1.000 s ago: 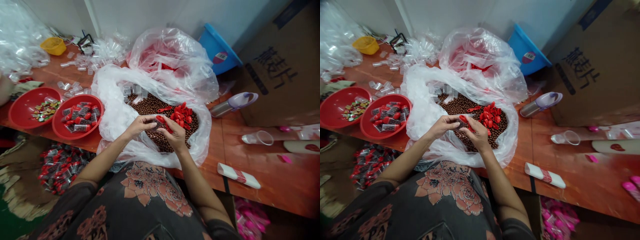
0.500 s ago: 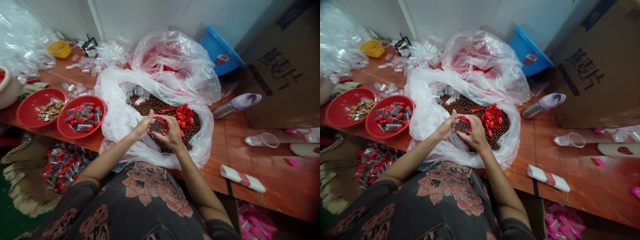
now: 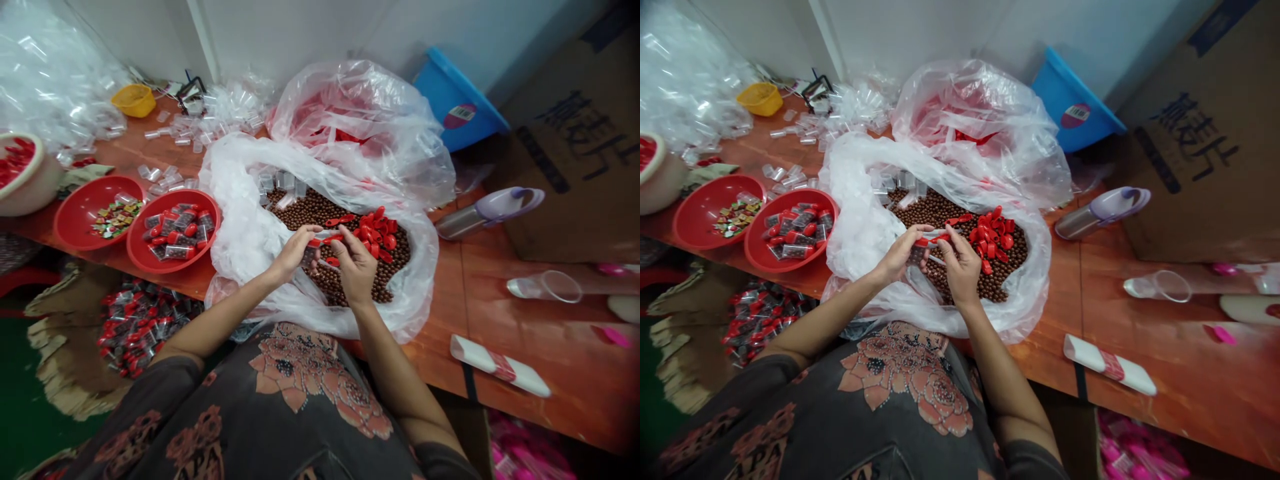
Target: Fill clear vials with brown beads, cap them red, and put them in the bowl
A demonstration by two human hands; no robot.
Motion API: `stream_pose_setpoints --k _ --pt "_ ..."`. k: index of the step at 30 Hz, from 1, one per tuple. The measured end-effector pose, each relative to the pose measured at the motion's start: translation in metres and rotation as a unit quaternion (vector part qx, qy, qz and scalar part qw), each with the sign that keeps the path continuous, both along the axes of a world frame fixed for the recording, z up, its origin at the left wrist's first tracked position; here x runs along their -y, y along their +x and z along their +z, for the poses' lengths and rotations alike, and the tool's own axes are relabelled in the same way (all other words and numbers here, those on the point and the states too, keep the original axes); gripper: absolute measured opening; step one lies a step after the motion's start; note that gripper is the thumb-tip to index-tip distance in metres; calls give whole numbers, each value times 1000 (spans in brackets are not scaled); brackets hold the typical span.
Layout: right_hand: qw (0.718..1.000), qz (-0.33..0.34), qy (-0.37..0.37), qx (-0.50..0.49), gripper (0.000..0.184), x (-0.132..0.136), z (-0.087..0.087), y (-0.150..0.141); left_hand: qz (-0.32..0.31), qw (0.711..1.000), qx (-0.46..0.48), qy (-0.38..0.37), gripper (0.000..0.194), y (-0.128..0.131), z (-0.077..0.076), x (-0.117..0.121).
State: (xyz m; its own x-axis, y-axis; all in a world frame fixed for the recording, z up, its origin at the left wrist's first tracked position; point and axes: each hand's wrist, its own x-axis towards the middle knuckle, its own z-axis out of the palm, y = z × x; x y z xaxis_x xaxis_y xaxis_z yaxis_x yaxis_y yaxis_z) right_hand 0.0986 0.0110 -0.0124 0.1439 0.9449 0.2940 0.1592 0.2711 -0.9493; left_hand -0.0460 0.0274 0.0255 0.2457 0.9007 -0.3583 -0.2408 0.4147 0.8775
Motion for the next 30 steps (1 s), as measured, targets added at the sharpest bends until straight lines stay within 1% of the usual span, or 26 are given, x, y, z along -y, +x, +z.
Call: stream_pose_setpoints --k 2,3,5,7,9,10,13,15,16,19,22,24,26,28,30 --pt "997 24 12 77 46 0 4 0 2 1000 -13 1 41 1 -3 1" --pt "990 48 17 132 53 -1 5 1 8 1000 -17 1 42 1 -5 1" --pt "962 109 32 247 69 -1 8 3 22 1000 -11 -4 51 3 -8 0" --pt "930 154 56 330 83 0 9 4 33 999 3 -23 62 4 -10 -2" --pt "910 163 76 373 86 -1 10 4 34 998 9 -44 65 5 -10 -5" --pt "904 159 81 389 84 -2 10 3 33 998 6 -47 63 5 -9 -7" --pt "885 142 96 432 77 -11 15 -4 59 998 -9 -29 41 3 -6 -13" --pt "872 138 118 454 72 -21 20 -11 89 996 -15 -11 28 -1 -4 -17" --pt "866 140 132 462 69 -27 22 -16 102 995 -17 -3 26 -4 -3 -19" --pt "848 162 182 471 62 -44 25 -30 143 989 -27 23 30 -14 -3 -21" --pt "836 188 230 462 56 -52 21 -44 185 981 -41 44 36 -25 -7 -16" --pt "836 194 248 449 55 -50 17 -53 191 978 -61 59 37 -33 -11 -9" --pt "843 189 254 435 58 -42 13 -60 188 974 -92 85 36 -43 -11 0" --pt "850 188 251 424 66 -33 10 -66 174 969 -122 122 37 -58 -6 6" --pt "853 201 239 417 77 -24 7 -68 179 958 -154 162 42 -84 6 8"
